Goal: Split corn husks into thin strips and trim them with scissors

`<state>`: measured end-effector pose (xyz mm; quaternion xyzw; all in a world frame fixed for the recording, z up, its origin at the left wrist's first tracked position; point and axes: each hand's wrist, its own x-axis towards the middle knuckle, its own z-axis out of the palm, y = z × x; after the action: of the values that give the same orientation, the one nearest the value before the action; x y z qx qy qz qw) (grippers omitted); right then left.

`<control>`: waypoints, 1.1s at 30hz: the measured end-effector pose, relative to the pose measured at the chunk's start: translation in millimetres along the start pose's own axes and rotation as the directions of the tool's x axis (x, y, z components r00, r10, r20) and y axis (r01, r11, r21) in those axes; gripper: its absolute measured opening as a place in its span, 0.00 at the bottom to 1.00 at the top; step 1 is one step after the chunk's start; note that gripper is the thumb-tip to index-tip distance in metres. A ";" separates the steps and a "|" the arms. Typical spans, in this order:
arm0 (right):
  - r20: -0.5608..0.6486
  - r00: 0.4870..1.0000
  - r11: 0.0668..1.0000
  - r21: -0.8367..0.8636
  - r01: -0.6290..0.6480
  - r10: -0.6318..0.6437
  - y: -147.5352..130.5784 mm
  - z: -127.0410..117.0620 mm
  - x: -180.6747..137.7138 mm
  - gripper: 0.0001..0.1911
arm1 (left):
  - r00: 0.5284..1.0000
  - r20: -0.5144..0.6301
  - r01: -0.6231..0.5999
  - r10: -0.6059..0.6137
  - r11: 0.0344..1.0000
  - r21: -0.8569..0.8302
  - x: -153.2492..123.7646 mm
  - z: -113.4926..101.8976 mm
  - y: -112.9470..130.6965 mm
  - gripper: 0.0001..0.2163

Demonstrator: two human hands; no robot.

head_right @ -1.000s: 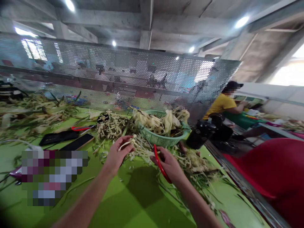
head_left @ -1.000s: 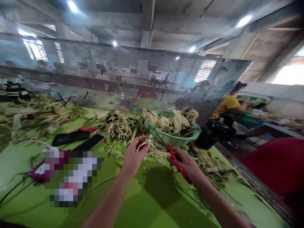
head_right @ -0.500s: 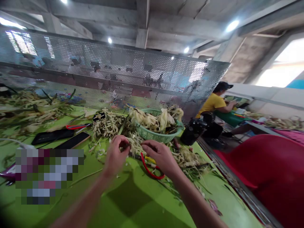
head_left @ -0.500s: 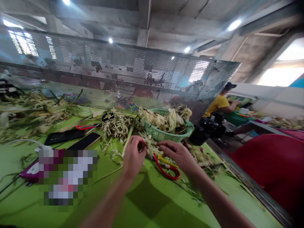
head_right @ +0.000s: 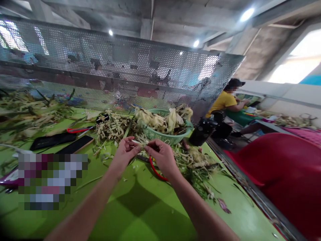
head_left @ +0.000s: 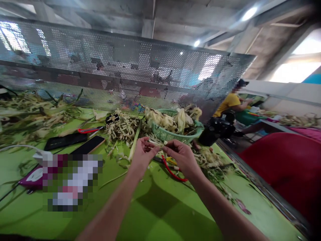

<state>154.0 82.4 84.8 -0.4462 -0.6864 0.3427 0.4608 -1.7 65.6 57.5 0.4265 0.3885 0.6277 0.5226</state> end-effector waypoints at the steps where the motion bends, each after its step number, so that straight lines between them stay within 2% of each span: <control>1: 0.011 1.000 1.000 0.016 -0.005 0.005 0.1 0.2 -0.7 0.14 | 0.999 0.043 0.030 -0.028 0.999 -0.035 1.3 -0.4 -0.8 0.23; 4: 0.021 1.000 0.998 0.068 -0.016 0.015 -0.9 -0.8 -1.8 0.14 | 0.988 0.150 0.047 -0.040 0.998 -0.042 3.1 -0.6 -4.4 0.16; 8: -0.046 0.999 0.997 0.075 0.010 -0.006 -3.5 -8.0 0.3 0.16 | 0.990 0.143 -0.020 0.013 0.999 0.048 3.8 -1.1 -9.5 0.13; 12: -0.035 0.999 0.999 0.039 -0.008 0.010 -3.6 -13.4 3.0 0.15 | 0.983 0.186 -0.010 0.002 0.999 0.043 3.0 -1.3 -8.9 0.13; 15: 0.000 1.000 0.998 0.055 -0.022 0.022 -2.1 -13.8 3.9 0.15 | 0.980 0.197 0.044 -0.040 0.999 -0.014 1.3 0.0 -5.7 0.12; 20: 0.057 0.997 0.983 0.171 -0.069 0.060 -1.7 -8.7 1.4 0.13 | 0.948 0.263 0.250 -0.182 0.934 -0.255 -3.1 3.2 -2.0 0.13; 23: 0.072 0.994 0.961 0.260 -0.093 0.076 -3.1 -4.1 -1.3 0.14 | 0.931 0.317 0.288 -0.181 0.898 -0.332 -5.2 2.7 -1.1 0.13; 25: 0.061 0.995 0.958 0.274 -0.088 0.075 -4.6 -2.2 -2.2 0.13 | 0.929 0.326 0.289 -0.176 0.895 -0.340 -5.7 1.4 -0.5 0.13; 30: -0.001 1.000 0.992 0.128 0.009 -0.009 -9.9 -1.4 -3.0 0.12 | 0.947 0.298 0.189 -0.117 0.956 -0.226 -3.8 -1.0 1.8 0.13; 33: -0.022 1.000 0.995 0.103 0.017 -0.015 -11.0 -1.0 -3.8 0.11 | 0.952 0.282 0.183 -0.122 0.962 -0.204 -2.6 -0.8 1.4 0.13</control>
<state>152.3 74.9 93.6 -0.4198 -0.6665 0.3690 0.4933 -2.7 62.8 58.2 0.4129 0.2719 0.5624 0.6628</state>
